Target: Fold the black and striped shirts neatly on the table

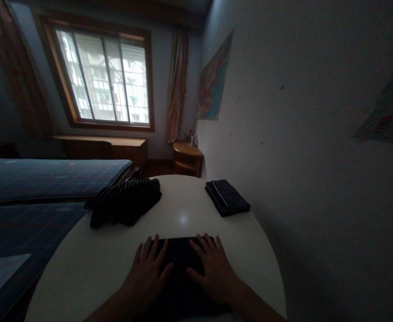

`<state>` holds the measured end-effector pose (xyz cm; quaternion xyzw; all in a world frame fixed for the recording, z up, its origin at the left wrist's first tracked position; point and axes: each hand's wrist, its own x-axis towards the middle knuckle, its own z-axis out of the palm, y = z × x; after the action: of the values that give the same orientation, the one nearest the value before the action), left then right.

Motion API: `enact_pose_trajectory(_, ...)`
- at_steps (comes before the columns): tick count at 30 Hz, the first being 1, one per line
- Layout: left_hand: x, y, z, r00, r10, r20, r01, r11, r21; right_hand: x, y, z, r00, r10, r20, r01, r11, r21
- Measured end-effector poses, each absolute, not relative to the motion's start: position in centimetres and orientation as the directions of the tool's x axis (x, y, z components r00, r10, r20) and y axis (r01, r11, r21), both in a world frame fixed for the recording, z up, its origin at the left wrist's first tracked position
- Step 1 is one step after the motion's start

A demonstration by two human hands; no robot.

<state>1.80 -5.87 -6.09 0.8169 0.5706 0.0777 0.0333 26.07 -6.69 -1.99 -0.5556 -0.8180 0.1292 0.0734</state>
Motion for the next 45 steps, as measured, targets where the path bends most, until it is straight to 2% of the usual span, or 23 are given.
enact_pose_trajectory(2,2.3,-5.9,-5.5,0.346,0.931,0.119,0.923,-0.36,0.138,25.4,-6.8,-1.5,-0.377,0.926,0.003,0.89,0.364,-0.277)
enact_pose_trajectory(5,3.2,-6.0,-5.2,0.452,0.867,0.209,0.862,-0.485,0.149,24.3,-7.1,-1.5,-0.451,0.89,0.06,0.844,0.448,-0.297)
enact_pose_trajectory(8,3.5,-6.0,-6.1,0.524,0.822,0.225,0.812,-0.561,0.159,24.0,-7.4,-2.3,-0.498,0.867,0.027,0.808,0.475,-0.348)
enact_pose_trajectory(13,2.1,-6.0,-7.4,0.474,0.853,0.219,0.843,-0.511,0.166,25.1,-7.4,-3.1,-0.435,0.9,-0.017,0.84,0.399,-0.368)
enact_pose_trajectory(18,0.5,-6.2,-7.2,0.395,0.907,0.146,0.893,-0.416,0.169,26.2,-7.3,-3.4,-0.36,0.933,-0.018,0.874,0.331,-0.355)
enact_pose_trajectory(23,-0.9,-6.0,-7.1,0.328,0.941,0.078,0.928,-0.337,0.159,25.9,-7.2,-2.3,-0.35,0.937,0.005,0.888,0.333,-0.317)
enact_pose_trajectory(25,-1.3,-6.1,-6.9,0.3,0.948,0.104,0.936,-0.313,0.159,25.8,-6.4,-1.3,-0.342,0.939,0.036,0.886,0.336,-0.32)
enact_pose_trajectory(27,-1.3,-6.7,-6.6,0.315,0.928,0.2,0.925,-0.348,0.155,25.7,-5.1,-0.5,-0.355,0.933,0.062,0.868,0.353,-0.35)
enact_pose_trajectory(29,-0.8,-7.5,-6.5,0.462,0.828,0.317,0.846,-0.519,0.123,25.7,-3.5,-0.2,-0.398,0.916,0.046,0.839,0.383,-0.385)
enact_pose_trajectory(32,0.8,-8.8,-6.5,0.782,0.511,0.356,0.554,-0.832,-0.02,25.9,-1.2,-0.5,-0.446,0.895,-0.002,0.819,0.407,-0.404)
enact_pose_trajectory(33,1.3,-9.2,-6.5,0.839,0.426,0.339,0.473,-0.878,-0.068,26.0,-0.7,-0.6,-0.444,0.896,-0.018,0.822,0.399,-0.406)
enact_pose_trajectory(35,2.1,-9.5,-6.4,0.879,0.363,0.309,0.415,-0.901,-0.123,26.1,0.1,-0.8,-0.425,0.903,-0.056,0.834,0.367,-0.411)
enact_pose_trajectory(38,2.2,-9.1,-5.8,0.887,0.372,0.274,0.413,-0.904,-0.108,26.6,0.5,-0.8,-0.374,0.92,-0.121,0.864,0.298,-0.407)
enact_pose_trajectory(41,1.7,-7.5,-5.1,0.889,0.41,0.205,0.431,-0.9,-0.071,27.7,0.6,-0.7,-0.274,0.954,-0.124,0.902,0.21,-0.377)
enact_pose_trajectory(45,1.3,-4.7,-4.4,0.791,0.601,0.113,0.606,-0.796,-0.007,29.8,0.6,-0.8,-0.088,0.985,-0.151,0.941,0.032,-0.336)
